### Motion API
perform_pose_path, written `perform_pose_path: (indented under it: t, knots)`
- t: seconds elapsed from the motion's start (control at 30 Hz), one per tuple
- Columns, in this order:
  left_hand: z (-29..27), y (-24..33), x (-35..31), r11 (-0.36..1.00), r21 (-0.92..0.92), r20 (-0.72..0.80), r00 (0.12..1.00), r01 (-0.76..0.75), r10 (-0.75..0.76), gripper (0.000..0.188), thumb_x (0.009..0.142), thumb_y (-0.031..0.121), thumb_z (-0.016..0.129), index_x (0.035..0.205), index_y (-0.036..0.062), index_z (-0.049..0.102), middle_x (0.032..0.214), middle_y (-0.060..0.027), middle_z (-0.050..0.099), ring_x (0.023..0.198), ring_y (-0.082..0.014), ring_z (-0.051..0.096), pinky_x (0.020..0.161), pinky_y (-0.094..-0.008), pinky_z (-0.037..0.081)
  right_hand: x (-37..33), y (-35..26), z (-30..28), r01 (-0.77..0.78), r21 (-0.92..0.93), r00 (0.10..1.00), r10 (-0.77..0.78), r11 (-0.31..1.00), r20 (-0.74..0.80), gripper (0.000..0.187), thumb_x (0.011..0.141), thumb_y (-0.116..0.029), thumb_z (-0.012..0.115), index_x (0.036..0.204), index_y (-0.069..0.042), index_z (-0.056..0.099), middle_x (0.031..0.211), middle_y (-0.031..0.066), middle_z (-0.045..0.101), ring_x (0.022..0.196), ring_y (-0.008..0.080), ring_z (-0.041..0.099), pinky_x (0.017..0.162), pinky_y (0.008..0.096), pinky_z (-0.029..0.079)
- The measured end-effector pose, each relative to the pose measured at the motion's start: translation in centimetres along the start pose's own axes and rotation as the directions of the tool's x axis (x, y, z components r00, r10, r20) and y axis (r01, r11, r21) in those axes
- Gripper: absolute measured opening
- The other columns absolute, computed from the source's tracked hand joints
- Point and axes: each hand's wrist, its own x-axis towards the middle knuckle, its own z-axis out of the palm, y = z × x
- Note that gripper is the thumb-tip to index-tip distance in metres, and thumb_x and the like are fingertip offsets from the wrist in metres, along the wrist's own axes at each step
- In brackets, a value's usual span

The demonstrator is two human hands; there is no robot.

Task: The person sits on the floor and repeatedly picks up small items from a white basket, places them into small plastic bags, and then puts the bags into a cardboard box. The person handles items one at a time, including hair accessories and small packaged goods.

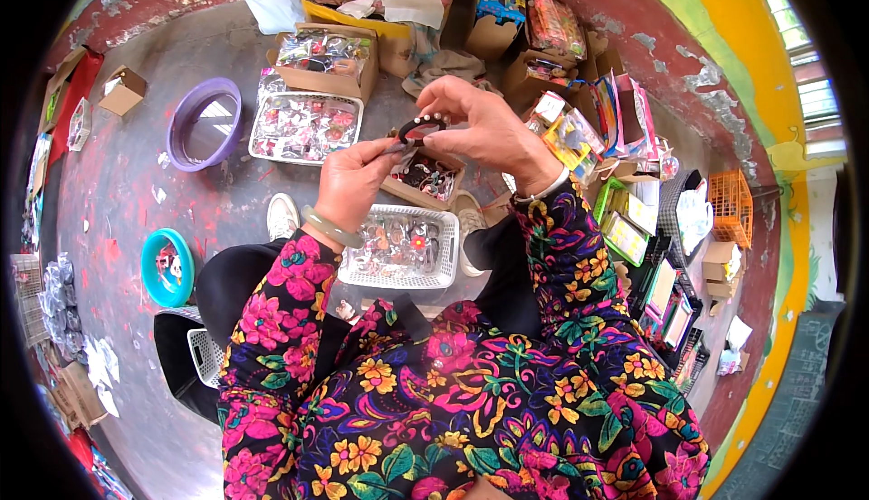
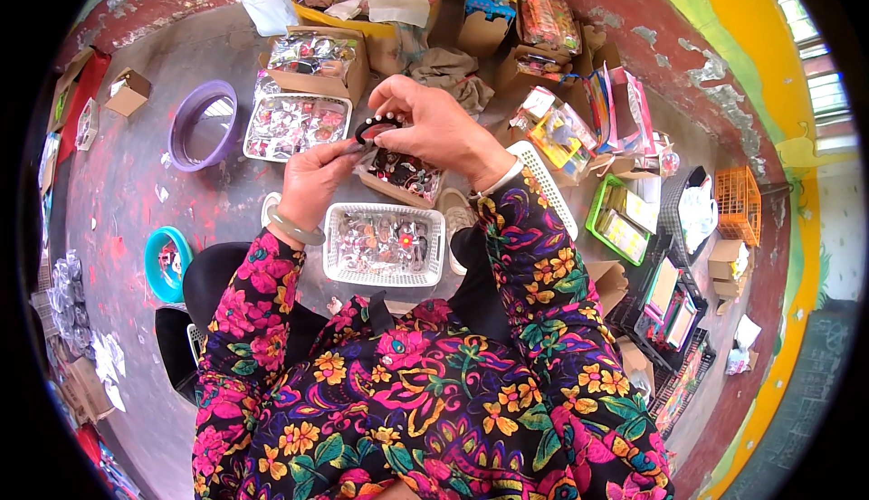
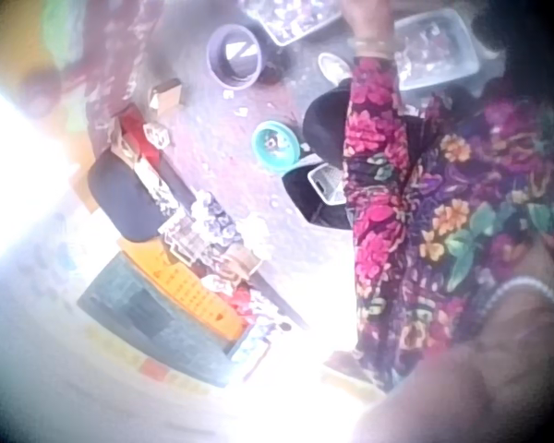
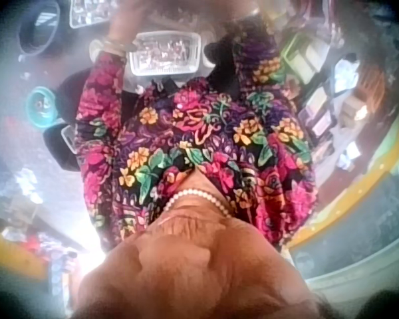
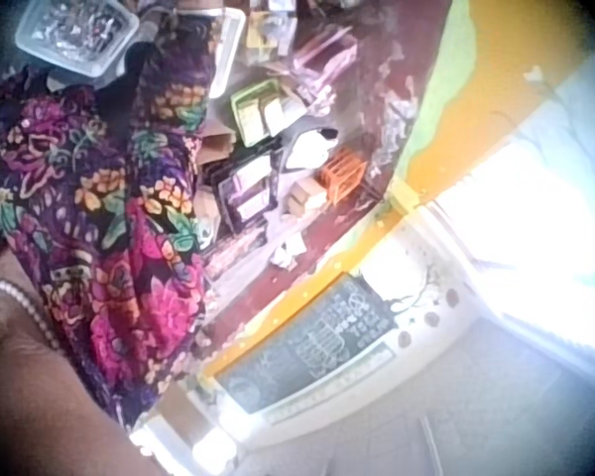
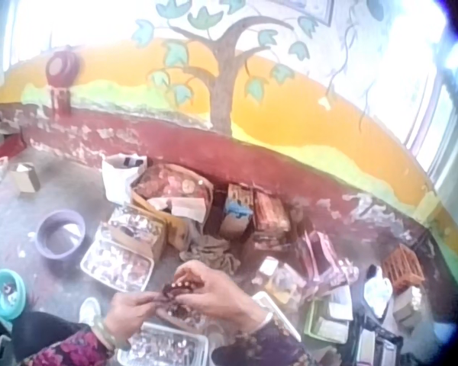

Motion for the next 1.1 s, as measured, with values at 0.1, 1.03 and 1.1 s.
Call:
perform_pose_path:
  t: [0.1, 1.03, 1.1]
  knots:
    - [-0.6, -0.7, 0.2, 0.964, 0.251, -0.071, 0.992, -0.082, 0.103, 0.023, 0.083, 0.005, 0.06, 0.105, -0.0002, 0.062, 0.092, -0.0063, 0.067, 0.08, -0.0081, 0.059, 0.07, -0.0209, 0.047, -0.1, -0.9, -0.4, 0.069, -0.195, 0.994, -0.084, 0.978, -0.071, 0.034, 0.069, -0.007, 0.068, 0.101, -0.005, 0.055, 0.106, 0.0047, 0.056, 0.1, 0.0142, 0.051, 0.087, 0.0279, 0.039]
    - [0.4, 1.4, -0.6, 0.176, 0.837, 0.301, 0.704, -0.519, 0.643, 0.017, 0.077, 0.004, 0.063, 0.094, 0.0042, 0.064, 0.088, -0.011, 0.065, 0.082, -0.0262, 0.062, 0.072, -0.0331, 0.049, -0.3, 0.9, -2.3, 0.287, -0.411, 0.952, -0.307, 0.865, 0.018, 0.017, 0.068, -0.012, 0.068, 0.084, -0.008, 0.064, 0.103, 0.0077, 0.06, 0.102, 0.0242, 0.052, 0.089, 0.0323, 0.04]
    - [0.4, 1.1, -0.5, 0.179, 0.827, 0.308, 0.695, -0.533, 0.65, 0.017, 0.077, 0.003, 0.063, 0.093, 0.0035, 0.064, 0.088, -0.0116, 0.065, 0.082, -0.0264, 0.062, 0.072, -0.0334, 0.049, -0.2, 1.0, -2.1, 0.311, -0.422, 0.947, -0.318, 0.852, 0.055, 0.017, 0.068, -0.014, 0.068, 0.083, -0.008, 0.064, 0.1, 0.0078, 0.06, 0.1, 0.0251, 0.053, 0.087, 0.0328, 0.041]
